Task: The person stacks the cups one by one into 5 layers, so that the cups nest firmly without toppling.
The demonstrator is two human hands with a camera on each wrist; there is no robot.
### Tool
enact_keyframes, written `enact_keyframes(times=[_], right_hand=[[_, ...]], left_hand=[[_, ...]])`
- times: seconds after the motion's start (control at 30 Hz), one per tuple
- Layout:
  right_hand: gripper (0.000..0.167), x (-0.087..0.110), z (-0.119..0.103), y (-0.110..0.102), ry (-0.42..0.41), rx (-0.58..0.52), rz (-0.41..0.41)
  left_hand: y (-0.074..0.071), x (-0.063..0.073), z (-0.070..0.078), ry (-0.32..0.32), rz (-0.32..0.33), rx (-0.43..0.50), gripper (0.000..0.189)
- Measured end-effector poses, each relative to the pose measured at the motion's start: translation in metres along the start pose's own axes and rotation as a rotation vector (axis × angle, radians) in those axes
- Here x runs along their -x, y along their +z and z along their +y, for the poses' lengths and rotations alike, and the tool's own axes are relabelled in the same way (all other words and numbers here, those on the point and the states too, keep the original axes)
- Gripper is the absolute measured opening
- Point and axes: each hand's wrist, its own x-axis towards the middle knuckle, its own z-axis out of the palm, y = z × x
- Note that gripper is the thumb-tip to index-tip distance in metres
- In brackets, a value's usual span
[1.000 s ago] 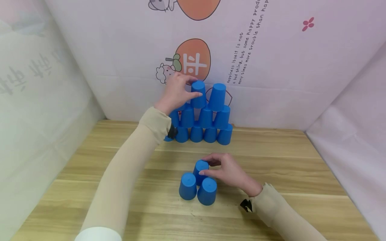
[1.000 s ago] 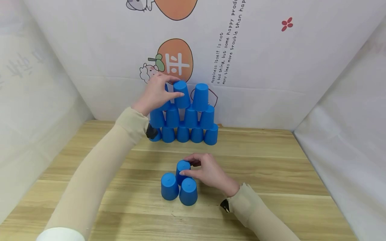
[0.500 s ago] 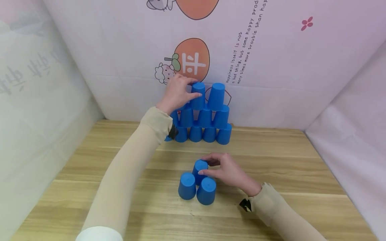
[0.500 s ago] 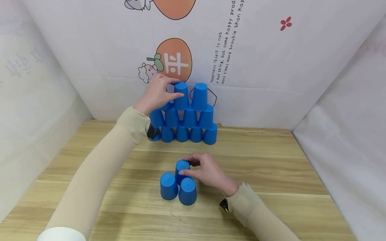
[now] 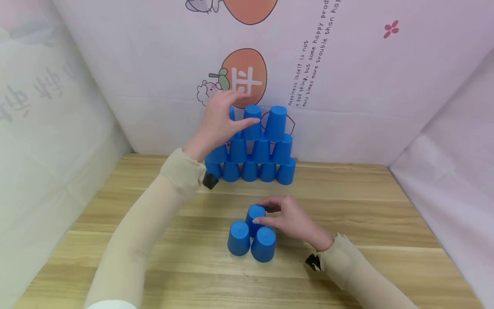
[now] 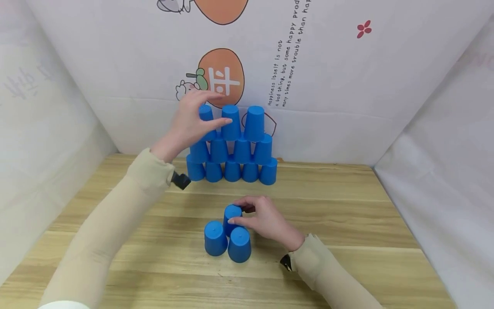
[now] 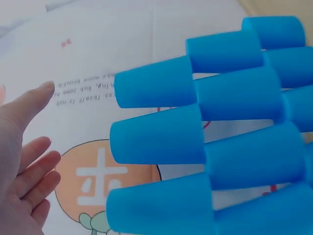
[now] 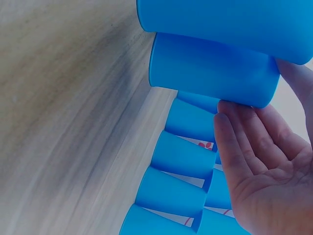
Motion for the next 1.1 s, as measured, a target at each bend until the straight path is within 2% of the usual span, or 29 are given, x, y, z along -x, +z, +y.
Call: enact_keyframes(times=[0.13, 0.3, 0.4, 0.53, 0.73, 0.9, 1.1], right_hand=[[0.046, 0.0, 0.001, 0.001, 0.003, -0.003, -0.004], [0.046, 0.001, 0.001, 0.001, 0.006, -0.005, -0.008], [0.046, 0.001, 0.002, 0.001, 0.011, -0.004, -0.006], [0.047, 0.001, 0.001, 0.001, 0.012, -0.002, -0.007], [0.047, 0.0, 0.0, 0.001, 0.007, -0.004, -0.008], [0.047, 0.0, 0.001, 0.001, 0.013, -0.002, -0.01], [0.046, 0.0, 0.002, -0.001, 0.017, 0.008, -0.014]], left_hand=[[-0.001, 0.03, -0.007, 0.032, -0.011, 0.057, 0.062], [0.013, 0.075, -0.016, 0.053, -0.039, 0.097, 0.062], [0.024, 0.102, -0.018, 0.012, -0.083, 0.147, 0.062], [0.038, 0.136, -0.019, -0.085, -0.138, 0.214, 0.063], [0.05, 0.181, -0.019, -0.182, -0.203, 0.284, 0.067], [0.055, 0.21, -0.016, -0.22, -0.238, 0.322, 0.072], [0.06, 0.233, -0.011, -0.248, -0.297, 0.356, 0.072]])
